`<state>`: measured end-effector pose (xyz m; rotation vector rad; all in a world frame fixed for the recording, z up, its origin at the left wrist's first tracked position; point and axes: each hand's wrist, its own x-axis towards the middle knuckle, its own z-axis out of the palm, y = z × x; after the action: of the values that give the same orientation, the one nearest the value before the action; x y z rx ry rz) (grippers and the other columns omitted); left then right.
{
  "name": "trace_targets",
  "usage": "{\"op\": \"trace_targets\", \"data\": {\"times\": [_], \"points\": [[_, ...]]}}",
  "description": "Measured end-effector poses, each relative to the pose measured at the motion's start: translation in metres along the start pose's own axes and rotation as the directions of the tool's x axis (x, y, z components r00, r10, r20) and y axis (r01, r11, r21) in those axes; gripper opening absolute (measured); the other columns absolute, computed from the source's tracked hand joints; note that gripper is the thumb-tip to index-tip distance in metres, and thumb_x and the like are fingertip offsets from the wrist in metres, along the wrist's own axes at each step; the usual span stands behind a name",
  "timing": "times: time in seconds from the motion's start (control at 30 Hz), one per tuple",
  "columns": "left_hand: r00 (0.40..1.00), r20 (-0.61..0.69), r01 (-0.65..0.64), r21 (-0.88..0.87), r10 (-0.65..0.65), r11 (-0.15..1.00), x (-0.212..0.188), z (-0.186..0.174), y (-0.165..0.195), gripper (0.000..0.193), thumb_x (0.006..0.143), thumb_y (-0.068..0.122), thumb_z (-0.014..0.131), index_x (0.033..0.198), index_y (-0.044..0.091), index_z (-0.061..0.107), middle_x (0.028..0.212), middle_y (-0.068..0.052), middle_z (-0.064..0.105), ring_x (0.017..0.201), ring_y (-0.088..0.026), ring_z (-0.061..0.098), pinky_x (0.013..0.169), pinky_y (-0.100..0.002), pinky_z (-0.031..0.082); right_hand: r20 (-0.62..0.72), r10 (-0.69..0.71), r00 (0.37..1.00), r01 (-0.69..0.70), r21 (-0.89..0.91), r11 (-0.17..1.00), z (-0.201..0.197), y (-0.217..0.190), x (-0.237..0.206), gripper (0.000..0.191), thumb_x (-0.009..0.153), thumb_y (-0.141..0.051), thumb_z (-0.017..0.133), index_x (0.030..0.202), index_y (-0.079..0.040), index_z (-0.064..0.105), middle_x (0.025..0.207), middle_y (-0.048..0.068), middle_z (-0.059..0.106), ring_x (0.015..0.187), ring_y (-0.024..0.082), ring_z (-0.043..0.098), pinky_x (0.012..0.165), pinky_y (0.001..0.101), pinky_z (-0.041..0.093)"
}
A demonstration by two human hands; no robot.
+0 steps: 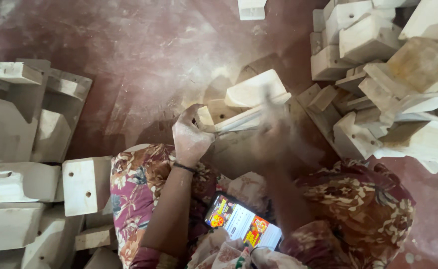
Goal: The person sits on the floor among piles of white chalk-like blocks and smooths them one at a time, holding each block in one hand while scraping and rubbing its surfaces with a small blade-like tool in the other hand. A phone plays video in their lap throughout, and finished blocks are set back onto the surrounding piles.
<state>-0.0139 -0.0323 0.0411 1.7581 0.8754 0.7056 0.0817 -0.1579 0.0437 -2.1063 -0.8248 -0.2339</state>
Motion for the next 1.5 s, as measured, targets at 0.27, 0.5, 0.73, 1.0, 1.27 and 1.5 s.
{"op": "trace_targets", "data": {"times": [0.27, 0.5, 0.73, 1.0, 1.27, 1.5], "points": [[0.995, 0.095, 0.030, 0.141, -0.044, 0.990, 0.009, -0.010, 0.001, 0.070, 0.051, 0.012, 0.090, 0.118, 0.006, 0.071, 0.099, -0.016, 0.076, 0.088, -0.025, 0.075, 0.078, -0.034, 0.058, -0.008, 0.081, 0.997, -0.081, -0.082, 0.993, -0.010, 0.027, 0.008, 0.029, 0.098, -0.012, 0.058, 0.123, -0.003, 0.071, 0.118, 0.017, 0.072, 0.107, 0.036, 0.070, 0.094, 0.0449, 0.055], [0.984, 0.099, 0.125, 0.201, -0.147, 0.971, 0.013, -0.009, 0.000, 0.066, 0.054, 0.012, 0.088, 0.119, 0.010, 0.073, 0.093, -0.015, 0.076, 0.084, -0.027, 0.074, 0.080, -0.034, 0.059, 0.113, -0.192, 0.975, 0.184, 0.076, 0.980, 0.014, -0.013, -0.023, 0.028, 0.098, -0.012, 0.060, 0.121, -0.003, 0.072, 0.116, 0.016, 0.072, 0.104, 0.034, 0.070, 0.091, 0.0435, 0.055], [0.995, 0.101, -0.002, 0.161, -0.014, 0.987, 0.016, -0.012, 0.001, 0.073, 0.047, 0.011, 0.090, 0.117, 0.008, 0.071, 0.101, -0.015, 0.075, 0.091, -0.026, 0.074, 0.082, -0.035, 0.058, -0.026, 0.087, 0.996, -0.089, -0.114, 0.989, -0.020, 0.028, 0.019, 0.027, 0.097, -0.012, 0.061, 0.119, -0.003, 0.073, 0.113, 0.015, 0.072, 0.102, 0.032, 0.070, 0.088, 0.0421, 0.055], [0.979, 0.126, 0.142, 0.139, -0.159, 0.980, 0.015, -0.011, 0.004, 0.057, 0.071, 0.014, 0.081, 0.128, 0.010, 0.074, 0.091, -0.020, 0.074, 0.084, -0.031, 0.072, 0.079, -0.039, 0.058, 0.131, -0.195, 0.972, 0.193, 0.025, 0.981, 0.000, -0.031, -0.011, 0.026, 0.097, -0.012, 0.063, 0.117, -0.002, 0.074, 0.109, 0.014, 0.073, 0.099, 0.030, 0.070, 0.085, 0.0405, 0.055], [0.953, 0.297, -0.072, 0.032, 0.059, 0.997, 0.035, -0.022, 0.016, 0.081, 0.053, 0.015, 0.090, 0.130, 0.006, 0.063, 0.119, -0.013, 0.072, 0.109, -0.026, 0.070, 0.095, -0.034, 0.056, 0.280, 0.161, 0.946, -0.139, -0.096, 0.986, -0.069, 0.049, 0.049, 0.026, 0.094, -0.013, 0.066, 0.115, -0.001, 0.076, 0.103, 0.013, 0.073, 0.092, 0.025, 0.070, 0.080, 0.0371, 0.054], [0.902, 0.422, -0.396, 0.716, 0.096, 0.574, 0.028, -0.010, 0.033, 0.078, 0.074, 0.043, 0.085, 0.143, 0.026, 0.052, 0.158, -0.015, 0.035, 0.142, -0.042, 0.022, 0.105, -0.079, 0.011, 0.145, 0.516, 0.844, -0.493, 0.589, 0.640, -0.111, 0.058, 0.026, 0.014, 0.105, -0.014, 0.061, 0.115, -0.006, 0.068, 0.099, -0.001, 0.066, 0.085, 0.012, 0.061, 0.073, 0.0269, 0.051]]}}
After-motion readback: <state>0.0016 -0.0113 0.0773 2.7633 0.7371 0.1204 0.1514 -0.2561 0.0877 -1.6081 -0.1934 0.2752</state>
